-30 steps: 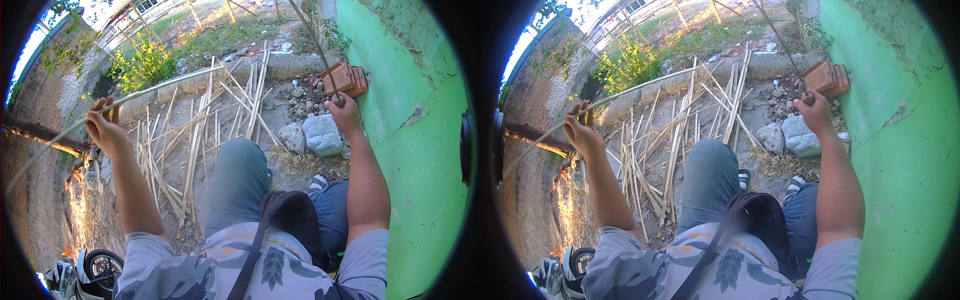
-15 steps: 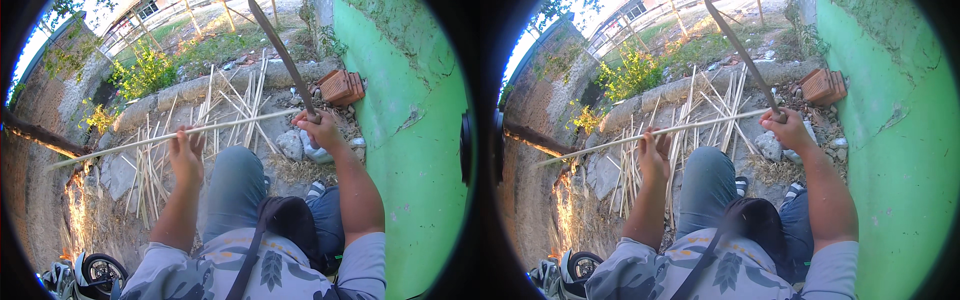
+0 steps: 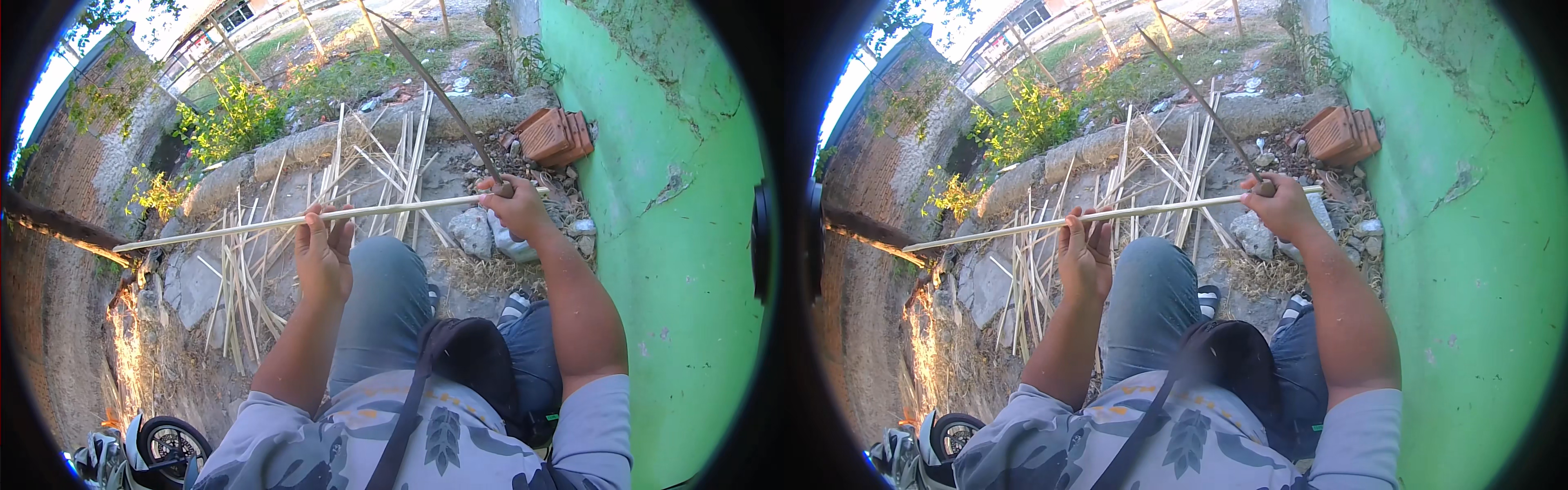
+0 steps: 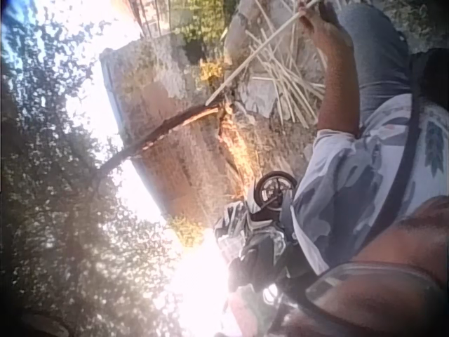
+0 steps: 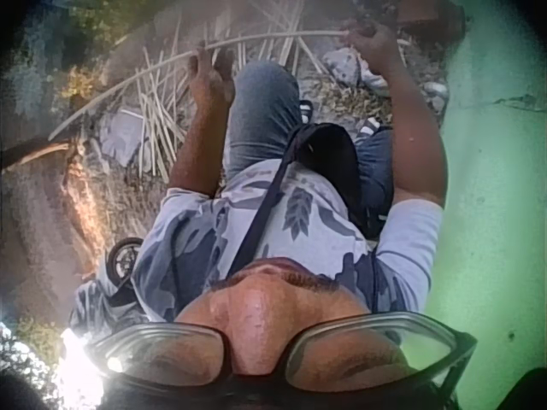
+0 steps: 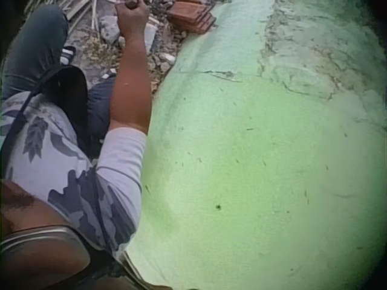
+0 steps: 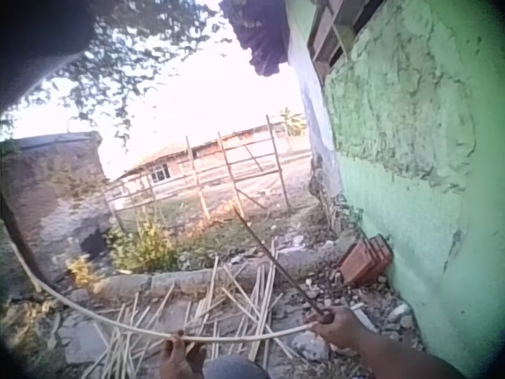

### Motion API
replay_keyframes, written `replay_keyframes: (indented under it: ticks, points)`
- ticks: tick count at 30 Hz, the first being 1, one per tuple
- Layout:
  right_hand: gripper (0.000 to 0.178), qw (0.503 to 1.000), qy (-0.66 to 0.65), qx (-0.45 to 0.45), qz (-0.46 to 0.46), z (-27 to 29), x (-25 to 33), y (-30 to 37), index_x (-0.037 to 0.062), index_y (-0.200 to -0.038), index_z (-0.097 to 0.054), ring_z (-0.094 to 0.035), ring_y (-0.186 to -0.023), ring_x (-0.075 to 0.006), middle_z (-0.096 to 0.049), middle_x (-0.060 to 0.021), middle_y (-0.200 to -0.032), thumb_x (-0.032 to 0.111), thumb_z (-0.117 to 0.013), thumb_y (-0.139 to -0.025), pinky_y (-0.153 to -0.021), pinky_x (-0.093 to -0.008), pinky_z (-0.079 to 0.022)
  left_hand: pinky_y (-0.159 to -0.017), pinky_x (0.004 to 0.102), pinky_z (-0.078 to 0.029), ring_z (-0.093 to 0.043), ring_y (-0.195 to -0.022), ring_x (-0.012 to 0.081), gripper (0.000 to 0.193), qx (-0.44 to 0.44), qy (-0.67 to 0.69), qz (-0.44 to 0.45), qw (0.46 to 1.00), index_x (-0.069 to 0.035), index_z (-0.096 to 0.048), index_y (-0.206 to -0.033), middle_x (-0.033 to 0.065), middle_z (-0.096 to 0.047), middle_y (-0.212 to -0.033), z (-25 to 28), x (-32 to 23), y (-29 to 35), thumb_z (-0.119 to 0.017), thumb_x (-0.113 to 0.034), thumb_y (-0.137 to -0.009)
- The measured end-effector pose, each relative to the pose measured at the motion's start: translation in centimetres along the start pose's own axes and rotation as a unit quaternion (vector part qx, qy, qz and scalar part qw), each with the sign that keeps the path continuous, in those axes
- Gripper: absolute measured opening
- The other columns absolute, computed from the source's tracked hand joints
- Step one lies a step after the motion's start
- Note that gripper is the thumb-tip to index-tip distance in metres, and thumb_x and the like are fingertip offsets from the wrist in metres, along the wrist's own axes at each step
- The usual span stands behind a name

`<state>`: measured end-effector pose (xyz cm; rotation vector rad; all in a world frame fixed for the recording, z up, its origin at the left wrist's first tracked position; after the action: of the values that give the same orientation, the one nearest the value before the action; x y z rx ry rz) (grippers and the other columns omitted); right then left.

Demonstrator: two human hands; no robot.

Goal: The person scrapes a bamboo stick using a curved blade and places it onto a pile of bamboo strips on the ground.

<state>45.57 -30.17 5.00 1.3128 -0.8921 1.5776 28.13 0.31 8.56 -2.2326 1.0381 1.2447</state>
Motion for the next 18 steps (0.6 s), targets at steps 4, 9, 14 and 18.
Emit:
replay_keyframes:
  ticks: [4, 9, 14, 18]
  points:
    - [0.021, 0.998, 0.055, -0.020, -0.028, 0.1, 0.5, 0.1, 0.0023, -0.097, -0.072, -0.064, -0.065, -0.0125, -0.069, -0.0053, -0.074, 0.018, -0.076, -0.083, -0.061, -0.0300, -0.051, -0.088, 0.0313, -0.060, -0.066, -0.115, 0.0280, 0.033, -0.022, -0.004, 0.000, 1.000, -0.008, -0.051, -0.125, 0.0068, -0.060, -0.118, 1.5, -0.5, -0.3, -0.054, -0.034, -0.105]
    - [0.022, 0.995, 0.091, -0.028, -0.007, 0.2, -1.0, -0.5, 0.0015, -0.096, -0.073, -0.067, -0.070, -0.0137, -0.071, -0.0087, -0.081, 0.019, -0.076, -0.082, -0.064, -0.0313, -0.052, -0.090, 0.0348, -0.058, -0.066, -0.115, 0.0279, 0.035, -0.022, -0.020, 0.011, 0.999, -0.008, -0.051, -0.126, 0.0071, -0.060, -0.117, 2.3, 0.1, -0.4, -0.054, -0.035, -0.105]
    - [0.022, 0.996, 0.076, -0.048, -0.006, -0.4, -0.8, -0.6, 0.0005, -0.095, -0.073, -0.064, -0.065, -0.0129, -0.072, -0.0088, -0.084, 0.017, -0.075, -0.081, -0.061, -0.0302, -0.051, -0.095, 0.0458, -0.054, -0.059, -0.123, 0.0297, 0.046, -0.040, -0.028, 0.084, 0.995, -0.007, -0.041, -0.139, 0.0116, -0.058, -0.120, 5.0, 2.0, 0.6, -0.042, -0.040, -0.108]
    - [0.019, 0.994, -0.057, -0.075, -0.050, 0.2, -0.4, 0.0, 0.0009, -0.096, -0.073, -0.057, -0.057, -0.0101, -0.069, -0.0048, -0.078, 0.013, -0.072, -0.082, -0.052, -0.0269, -0.046, -0.094, 0.0419, -0.054, -0.063, -0.114, 0.0279, 0.054, -0.020, -0.033, 0.202, 0.979, -0.006, -0.040, -0.144, 0.0145, -0.058, -0.127, 6.4, 3.9, 3.9, -0.040, -0.045, -0.108]
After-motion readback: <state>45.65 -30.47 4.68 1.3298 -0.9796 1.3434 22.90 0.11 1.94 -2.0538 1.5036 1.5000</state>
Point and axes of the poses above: each hand's wrist, its own y-axis away from the middle knuckle, its own z-axis out of the back of the hand, x = y × z, the point moved 9 cm from there along -y, towards the middle knuckle
